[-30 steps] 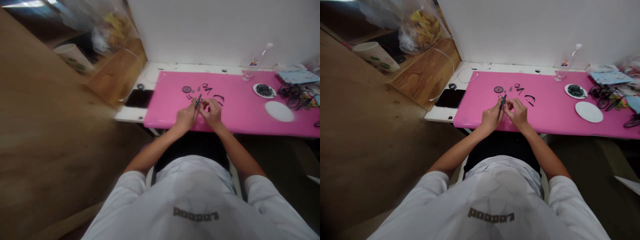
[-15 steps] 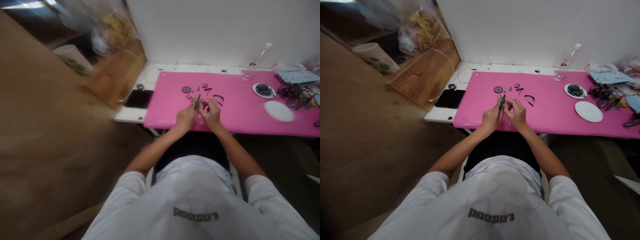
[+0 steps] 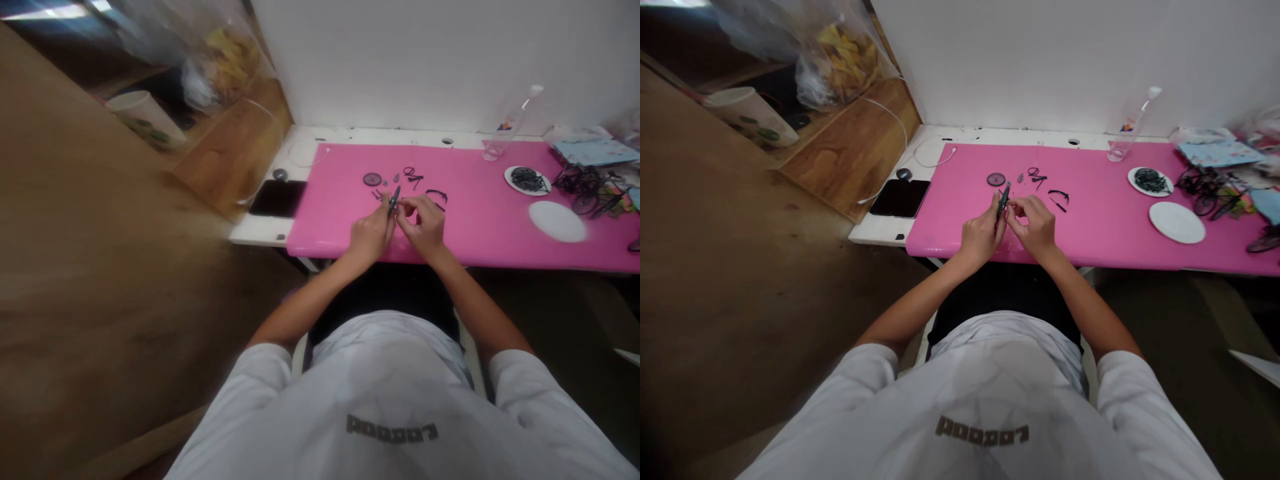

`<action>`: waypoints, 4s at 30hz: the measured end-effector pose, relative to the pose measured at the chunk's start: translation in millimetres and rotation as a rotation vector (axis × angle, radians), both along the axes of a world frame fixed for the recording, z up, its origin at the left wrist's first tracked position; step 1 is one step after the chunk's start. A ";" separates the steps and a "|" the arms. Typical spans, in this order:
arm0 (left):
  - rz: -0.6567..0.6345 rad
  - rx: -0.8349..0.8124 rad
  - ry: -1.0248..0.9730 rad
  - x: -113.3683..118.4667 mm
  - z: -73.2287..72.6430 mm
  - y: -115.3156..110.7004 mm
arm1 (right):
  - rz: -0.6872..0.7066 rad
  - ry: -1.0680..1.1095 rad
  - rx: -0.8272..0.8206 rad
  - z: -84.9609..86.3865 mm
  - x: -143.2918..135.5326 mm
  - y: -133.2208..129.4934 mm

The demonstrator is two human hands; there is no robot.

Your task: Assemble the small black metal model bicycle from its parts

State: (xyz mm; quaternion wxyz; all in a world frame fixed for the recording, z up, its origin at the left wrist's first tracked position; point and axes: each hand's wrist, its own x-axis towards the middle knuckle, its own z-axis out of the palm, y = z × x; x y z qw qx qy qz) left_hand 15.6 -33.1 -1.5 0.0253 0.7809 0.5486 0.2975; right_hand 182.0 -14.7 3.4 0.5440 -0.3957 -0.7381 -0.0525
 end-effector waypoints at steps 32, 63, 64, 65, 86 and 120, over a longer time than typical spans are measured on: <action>0.042 -0.057 0.020 7.4 2.5 -7.2 | 0.000 0.165 -0.119 -8.2 -9.7 -3.7; 0.050 -0.022 0.087 6.5 6.5 -10.3 | 0.064 0.333 -0.218 -2.5 -15.8 -9.8; 0.051 -0.023 0.091 6.4 5.3 -9.4 | 0.058 0.345 -0.243 -2.7 -16.2 -9.9; 0.050 -0.022 0.095 6.3 3.9 -8.4 | 0.052 0.357 -0.268 -2.9 -16.6 -10.0; 0.026 -0.011 0.105 3.0 2.6 -1.9 | -0.009 0.231 -0.152 -2.7 -12.0 -7.5; -0.035 -0.039 0.008 2.6 12.9 -17.5 | 0.018 0.055 -0.102 -8.4 0.2 -1.8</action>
